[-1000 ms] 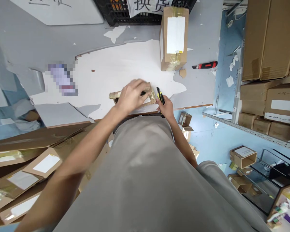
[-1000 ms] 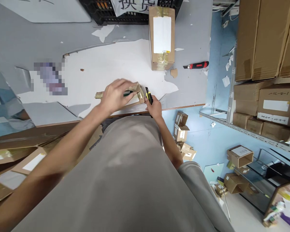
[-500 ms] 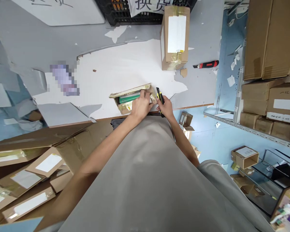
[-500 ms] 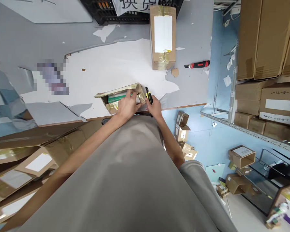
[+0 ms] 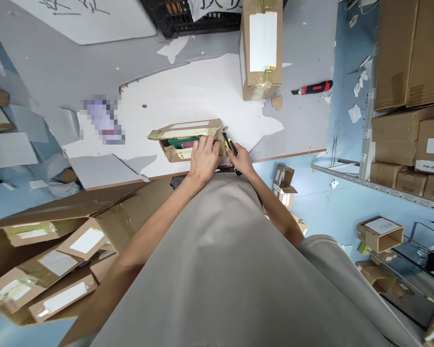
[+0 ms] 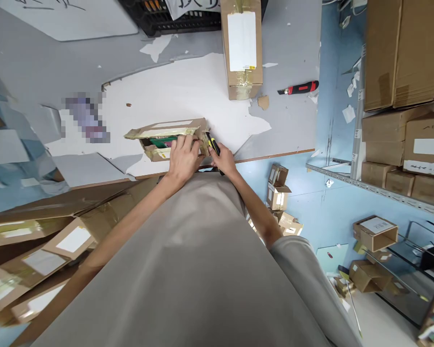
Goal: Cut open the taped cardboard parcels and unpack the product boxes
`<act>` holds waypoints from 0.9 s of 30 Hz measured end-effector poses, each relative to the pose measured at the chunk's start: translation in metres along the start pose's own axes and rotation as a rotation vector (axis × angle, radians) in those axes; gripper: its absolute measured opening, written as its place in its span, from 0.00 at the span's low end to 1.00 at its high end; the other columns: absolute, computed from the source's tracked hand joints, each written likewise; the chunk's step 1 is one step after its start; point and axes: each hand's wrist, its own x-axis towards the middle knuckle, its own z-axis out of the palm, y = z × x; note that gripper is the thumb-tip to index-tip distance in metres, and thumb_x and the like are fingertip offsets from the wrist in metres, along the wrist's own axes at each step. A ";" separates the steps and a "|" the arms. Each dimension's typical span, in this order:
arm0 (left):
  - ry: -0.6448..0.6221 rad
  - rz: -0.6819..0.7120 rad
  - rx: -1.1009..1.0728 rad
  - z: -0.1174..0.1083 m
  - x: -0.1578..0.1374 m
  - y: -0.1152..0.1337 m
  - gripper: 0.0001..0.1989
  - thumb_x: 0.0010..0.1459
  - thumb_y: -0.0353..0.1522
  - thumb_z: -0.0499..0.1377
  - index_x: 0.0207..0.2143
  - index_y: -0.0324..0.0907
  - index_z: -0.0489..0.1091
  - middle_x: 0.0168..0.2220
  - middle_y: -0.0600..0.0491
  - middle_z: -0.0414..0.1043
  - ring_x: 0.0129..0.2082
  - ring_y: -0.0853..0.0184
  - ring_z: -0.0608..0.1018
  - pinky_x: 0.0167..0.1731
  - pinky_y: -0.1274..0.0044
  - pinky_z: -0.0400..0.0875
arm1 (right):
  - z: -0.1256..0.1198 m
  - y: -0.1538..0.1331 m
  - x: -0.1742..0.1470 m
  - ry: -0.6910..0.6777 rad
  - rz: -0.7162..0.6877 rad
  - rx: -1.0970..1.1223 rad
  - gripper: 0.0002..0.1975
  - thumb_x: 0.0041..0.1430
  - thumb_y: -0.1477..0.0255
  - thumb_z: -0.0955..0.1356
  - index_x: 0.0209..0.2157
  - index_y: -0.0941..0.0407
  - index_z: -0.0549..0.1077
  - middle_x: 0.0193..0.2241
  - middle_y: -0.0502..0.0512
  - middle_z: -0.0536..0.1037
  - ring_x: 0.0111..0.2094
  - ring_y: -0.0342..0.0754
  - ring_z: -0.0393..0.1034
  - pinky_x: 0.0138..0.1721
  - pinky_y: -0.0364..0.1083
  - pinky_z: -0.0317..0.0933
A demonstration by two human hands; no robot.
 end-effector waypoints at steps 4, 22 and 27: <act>-0.030 0.010 -0.008 -0.005 -0.002 -0.002 0.22 0.79 0.40 0.55 0.68 0.43 0.74 0.67 0.35 0.78 0.70 0.40 0.74 0.69 0.52 0.66 | -0.013 -0.004 0.000 0.082 -0.095 0.065 0.28 0.80 0.39 0.65 0.50 0.50 0.76 0.34 0.49 0.85 0.25 0.47 0.82 0.31 0.45 0.77; -0.060 0.103 -0.006 -0.010 0.026 -0.023 0.30 0.71 0.36 0.65 0.72 0.40 0.70 0.78 0.33 0.69 0.77 0.38 0.70 0.74 0.45 0.65 | -0.056 -0.041 -0.007 -0.082 -0.259 -0.379 0.12 0.83 0.60 0.69 0.44 0.50 0.81 0.30 0.50 0.87 0.33 0.54 0.84 0.44 0.46 0.73; -0.087 0.126 -0.003 -0.018 0.046 -0.028 0.44 0.69 0.39 0.69 0.81 0.36 0.60 0.79 0.30 0.67 0.80 0.37 0.67 0.77 0.47 0.61 | -0.049 -0.040 0.005 -0.141 -0.209 -0.220 0.18 0.83 0.53 0.68 0.42 0.51 0.80 0.29 0.47 0.85 0.21 0.46 0.77 0.32 0.44 0.71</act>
